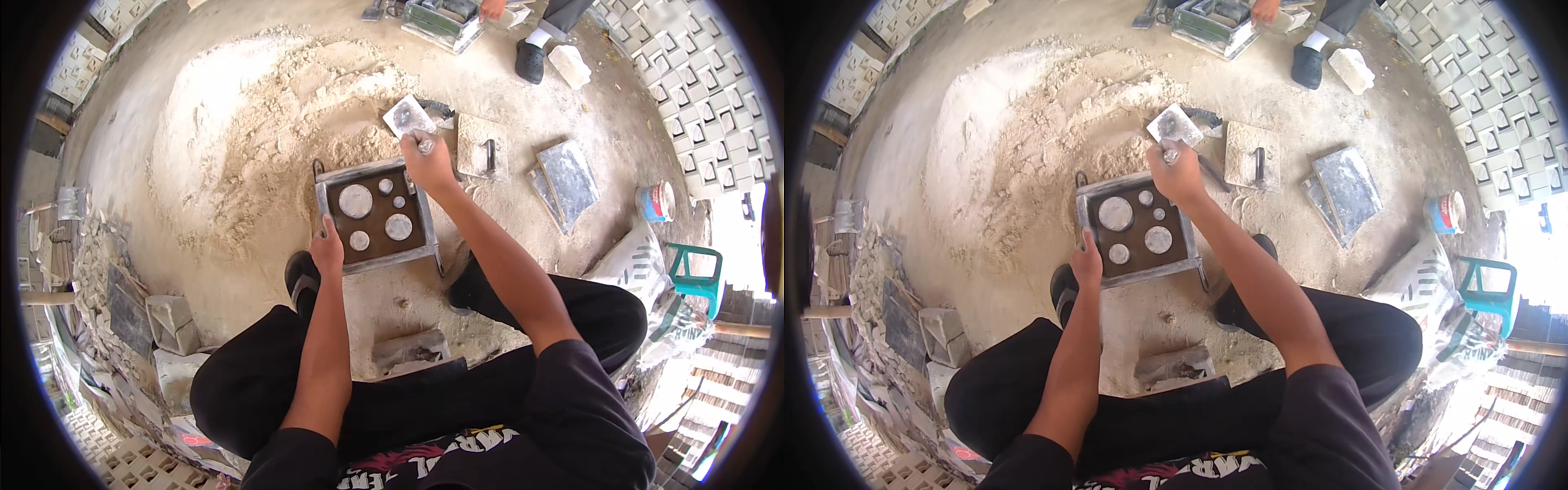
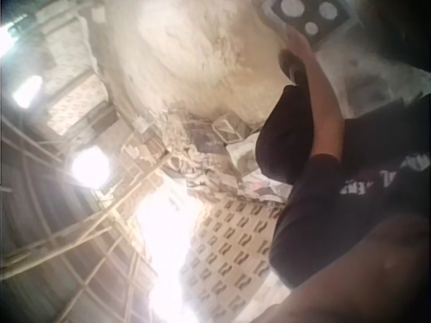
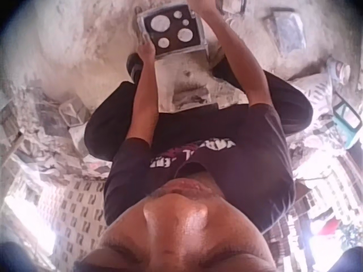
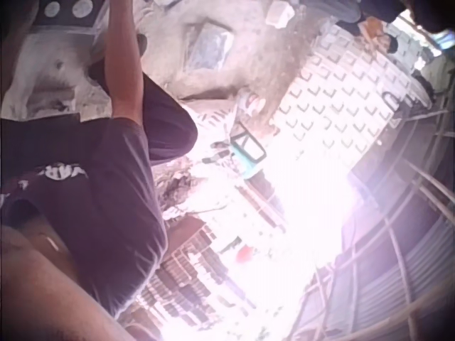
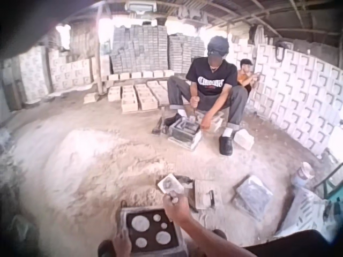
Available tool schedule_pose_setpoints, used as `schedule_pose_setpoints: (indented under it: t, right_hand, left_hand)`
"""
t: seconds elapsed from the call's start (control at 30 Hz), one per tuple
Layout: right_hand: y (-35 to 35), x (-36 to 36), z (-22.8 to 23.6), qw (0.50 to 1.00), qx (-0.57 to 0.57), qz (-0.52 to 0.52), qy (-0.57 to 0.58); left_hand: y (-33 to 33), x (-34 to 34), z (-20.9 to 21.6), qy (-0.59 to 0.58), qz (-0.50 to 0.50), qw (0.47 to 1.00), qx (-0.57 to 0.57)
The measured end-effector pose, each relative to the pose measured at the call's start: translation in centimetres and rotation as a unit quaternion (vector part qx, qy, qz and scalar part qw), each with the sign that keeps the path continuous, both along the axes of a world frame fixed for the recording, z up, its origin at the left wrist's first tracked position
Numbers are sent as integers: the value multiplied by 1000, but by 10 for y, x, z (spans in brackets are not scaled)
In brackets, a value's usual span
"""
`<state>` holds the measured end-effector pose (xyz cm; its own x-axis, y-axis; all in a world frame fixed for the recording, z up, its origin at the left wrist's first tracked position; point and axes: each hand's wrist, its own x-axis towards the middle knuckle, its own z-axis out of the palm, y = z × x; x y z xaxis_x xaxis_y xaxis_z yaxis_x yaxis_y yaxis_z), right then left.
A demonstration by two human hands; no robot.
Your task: The person prepares concrete tiles by cleaning a mold with a small trowel and adding fresh concrete mixture into the mold.
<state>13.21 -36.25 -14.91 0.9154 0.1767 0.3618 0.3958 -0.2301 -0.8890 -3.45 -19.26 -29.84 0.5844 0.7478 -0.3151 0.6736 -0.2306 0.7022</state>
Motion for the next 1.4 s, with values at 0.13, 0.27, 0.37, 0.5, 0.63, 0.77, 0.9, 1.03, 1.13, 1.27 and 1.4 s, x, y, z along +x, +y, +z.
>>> schedule_pose_setpoints:
  t: [0.13,0.27,0.37,0.5,0.63,0.77,0.9,1.03,1.13,1.27,1.4]
  right_hand:
    - [1,-18,28,995,17,-4,97]
    - [-13,-27,-15,999,35,-10,-4]
    - [-16,-31,12,996,-5,-2,90]
    - [-36,-34,33,990,90,-87,70]
    - [-42,-48,104,985,151,-24,86]
    - [-86,-37,132,990,98,-8,97]
    - [-101,-33,113,989,-145,7,12]
    - [-96,-50,53,964,-264,-12,39]
    - [-114,-55,-15,934,-355,31,13]
    - [-137,-58,-94,927,-371,-36,45]
    - [-119,-61,-87,925,-371,-15,86]
  left_hand:
    - [5,-6,-2,55,4,998,28]
    - [1,-11,-16,11,-40,999,26]
    - [3,-9,-7,-17,-44,995,86]
    - [3,0,18,-53,-112,987,104]
    - [28,4,38,-113,-51,970,208]
    - [-9,26,119,-110,-107,974,168]
    - [-18,26,158,-141,-176,957,183]
    - [-18,2,150,-78,-204,939,266]
    - [-35,-17,136,-37,-236,932,274]
    - [-44,-27,104,-34,-322,916,236]
    - [-39,-27,71,-96,-329,899,274]
